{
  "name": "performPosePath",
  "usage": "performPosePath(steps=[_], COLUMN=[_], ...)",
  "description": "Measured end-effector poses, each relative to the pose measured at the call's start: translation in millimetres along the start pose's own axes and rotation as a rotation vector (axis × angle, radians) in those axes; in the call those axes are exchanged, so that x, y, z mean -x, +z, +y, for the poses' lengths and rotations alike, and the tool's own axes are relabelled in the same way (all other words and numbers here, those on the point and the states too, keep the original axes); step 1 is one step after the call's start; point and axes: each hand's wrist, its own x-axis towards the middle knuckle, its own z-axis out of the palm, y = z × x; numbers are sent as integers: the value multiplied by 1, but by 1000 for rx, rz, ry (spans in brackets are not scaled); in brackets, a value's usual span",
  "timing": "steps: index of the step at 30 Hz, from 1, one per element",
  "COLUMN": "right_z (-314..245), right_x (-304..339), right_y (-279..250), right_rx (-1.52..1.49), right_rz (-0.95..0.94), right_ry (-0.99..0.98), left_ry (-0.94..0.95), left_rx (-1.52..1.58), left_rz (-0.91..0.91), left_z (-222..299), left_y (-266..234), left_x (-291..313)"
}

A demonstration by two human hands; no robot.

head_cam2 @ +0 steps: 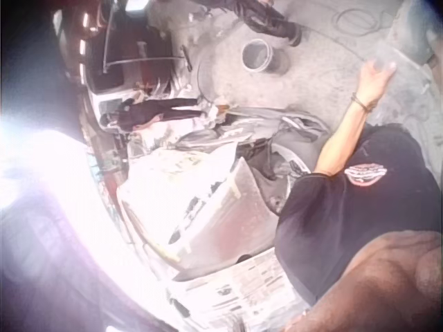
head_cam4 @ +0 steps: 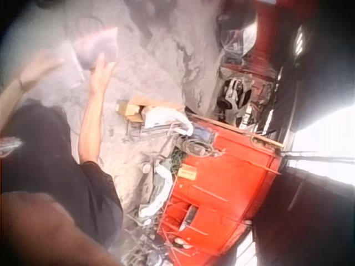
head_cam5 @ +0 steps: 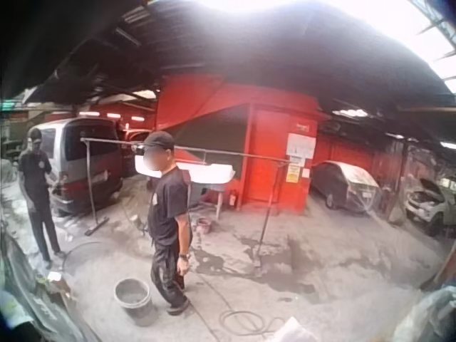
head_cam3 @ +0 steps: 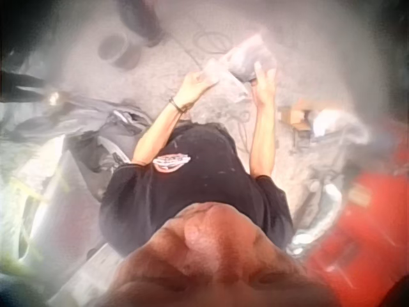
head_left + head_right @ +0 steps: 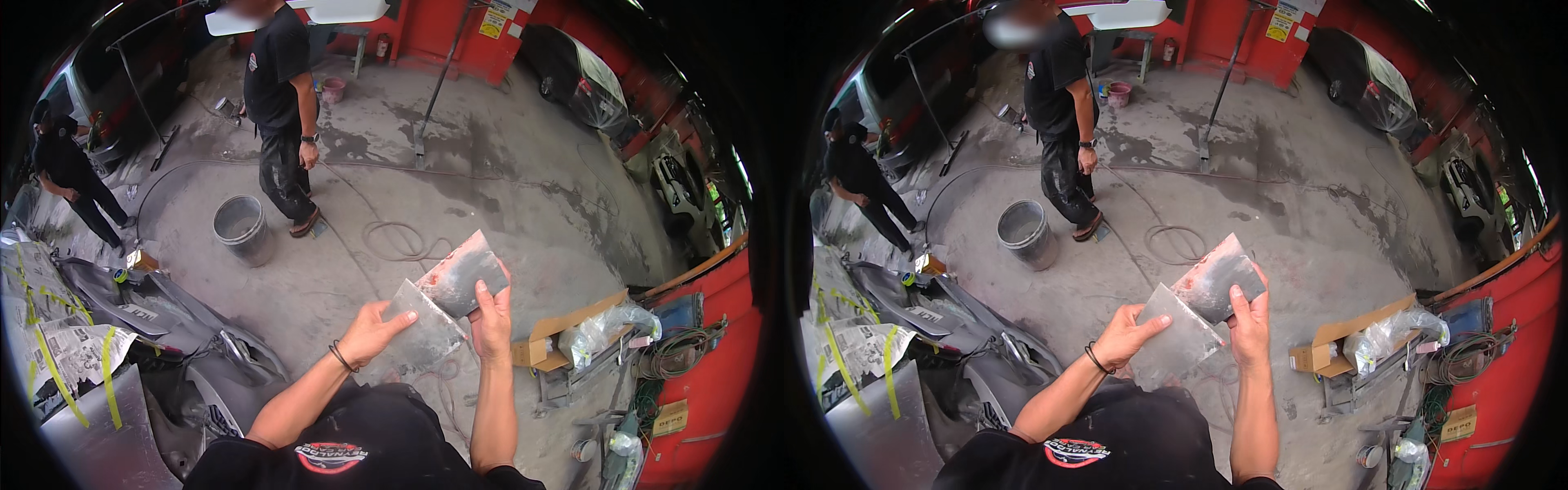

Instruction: The person walks through a garage holding sandpaper, then sands the hood of a white car that is covered with newspaper and masking tape. The person uses hand motions to smooth the surface of the hood.

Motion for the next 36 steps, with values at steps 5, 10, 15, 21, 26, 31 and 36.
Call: performPosePath(steps=[5, 10, 15, 21, 26, 31, 36], right_z=[-3, -11, -47, -71, -83, -56, -30], right_x=[11, 22, 3, -9, 2, -5, -17], right_y=[-8, -11, -15, -18, 3, 1, 1], right_rx=[279, 507, 769, 1260, 1686, 1676, 1555], right_rz=[-102, -200, -385, -425, -520, -577, -569], right_ry=[-37, 8, 168, -262, -706, -673, -652], left_ry=[6, 28, 27, 16, -31, -43, -18], left_rx=[59, 84, 9, 45, 22, -14, -237], left_rz=[0, -43, -43, -59, 63, 36, 82], left_z=[-10, 12, 25, 24, 10, 9, -24], left_y=[2, 9, 9, -5, -20, -4, -4], left_x=[-17, -20, -21, -36, -44, -42, -47])
